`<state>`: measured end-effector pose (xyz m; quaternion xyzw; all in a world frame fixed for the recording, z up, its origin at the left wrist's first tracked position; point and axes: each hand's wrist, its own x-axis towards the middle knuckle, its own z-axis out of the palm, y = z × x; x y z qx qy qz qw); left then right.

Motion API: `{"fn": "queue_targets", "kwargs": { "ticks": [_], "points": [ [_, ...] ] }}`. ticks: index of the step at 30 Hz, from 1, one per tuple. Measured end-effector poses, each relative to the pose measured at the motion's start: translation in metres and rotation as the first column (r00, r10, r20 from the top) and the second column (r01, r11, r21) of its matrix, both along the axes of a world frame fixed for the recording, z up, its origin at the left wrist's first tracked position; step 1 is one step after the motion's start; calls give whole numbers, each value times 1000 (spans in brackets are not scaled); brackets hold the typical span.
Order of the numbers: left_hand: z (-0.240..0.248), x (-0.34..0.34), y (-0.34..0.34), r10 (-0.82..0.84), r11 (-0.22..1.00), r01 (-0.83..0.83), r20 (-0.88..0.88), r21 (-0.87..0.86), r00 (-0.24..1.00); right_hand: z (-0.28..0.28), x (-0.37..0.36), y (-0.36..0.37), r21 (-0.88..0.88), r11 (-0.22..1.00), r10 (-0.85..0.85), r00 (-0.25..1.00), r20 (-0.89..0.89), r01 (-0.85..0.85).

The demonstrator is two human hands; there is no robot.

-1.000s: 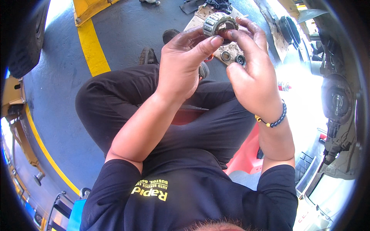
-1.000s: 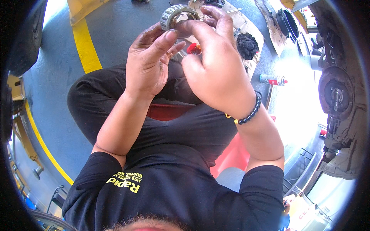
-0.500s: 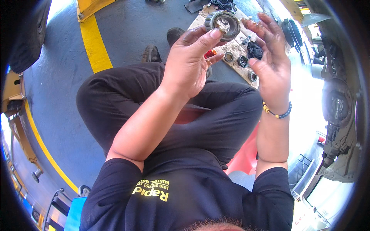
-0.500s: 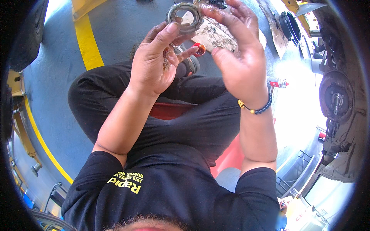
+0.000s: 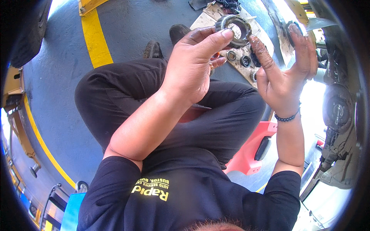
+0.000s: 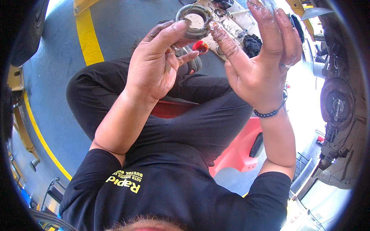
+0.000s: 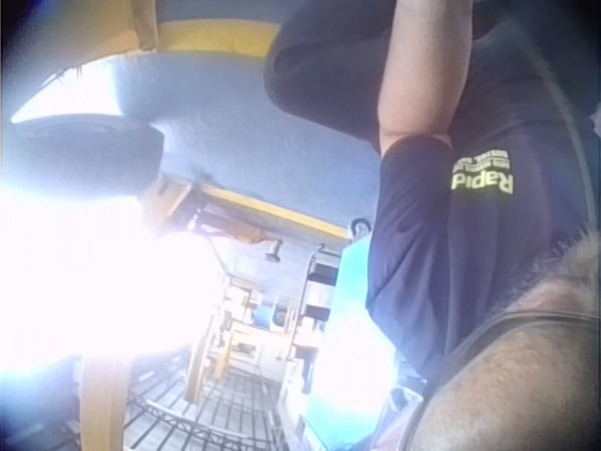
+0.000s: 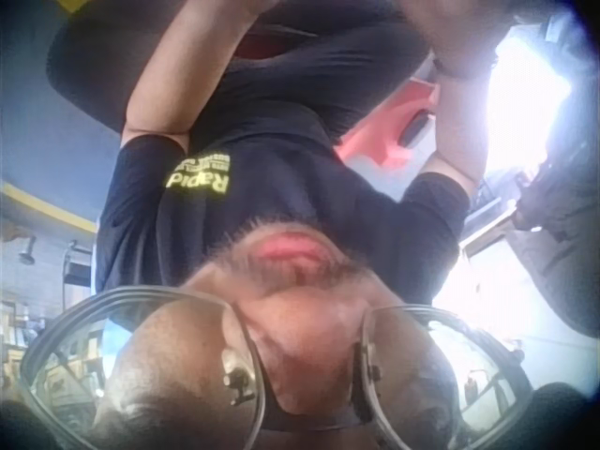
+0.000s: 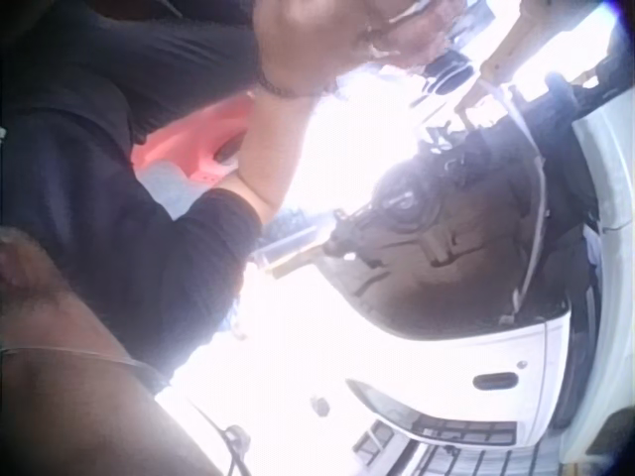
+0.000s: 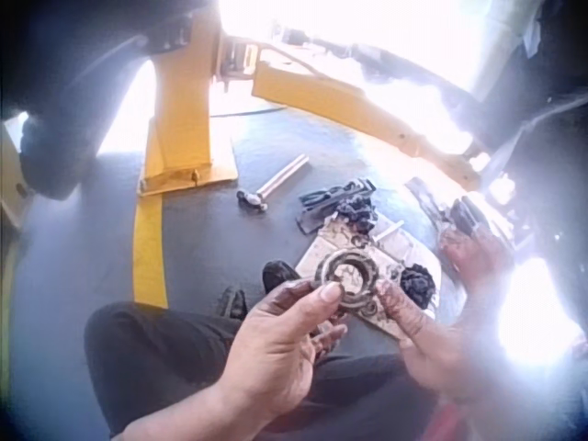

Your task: The person sits on a low stool and applies grease to a metal bearing by hand. They rub the grease into the bearing's inner and outer races and between the rollers, rotating the part to ensure coverage.

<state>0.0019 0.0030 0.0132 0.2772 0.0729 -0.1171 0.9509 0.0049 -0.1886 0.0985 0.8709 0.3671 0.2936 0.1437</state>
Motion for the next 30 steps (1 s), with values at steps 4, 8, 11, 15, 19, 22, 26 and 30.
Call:
{"fn": "queue_targets", "kwargs": {
  "ticks": [4, 8, 11, 15, 19, 22, 26, 30],
  "points": [
    [2, -2, 0, -19, 999, 19, 4, 41, 1000, 8, 8, -6, -23, 997, 79, 996, -31, -80],
    [7, -3, 1, -31, 999, 31, -3, 36, 1000, 19, 17, -17, -84, 986, 143, 989, -36, -146],
    [9, -3, 2, -44, 998, 43, 27, 50, 999, 30, 22, -29, -160, 979, 127, 992, -21, -129],
    [9, -4, 3, -82, 995, 79, 56, 64, 995, 33, 23, -26, -34, 971, 225, 956, -188, -235],
    [11, -5, 7, -136, 987, 125, 117, 98, 984, 40, 29, -27, -15, 956, 276, 919, -282, -292],
    [12, -3, 11, -195, 976, 176, 149, 131, 970, 46, 37, -35, -19, 966, 244, 935, -258, -258],
    [9, 1, 14, -273, 952, 246, 143, 182, 951, 58, 35, -9, 151, 988, 39, 941, -335, 13],
    [8, 1, 12, -270, 955, 250, 121, 158, 955, 50, 45, -37, 240, 943, 320, 820, -474, -230]
  ]
}}
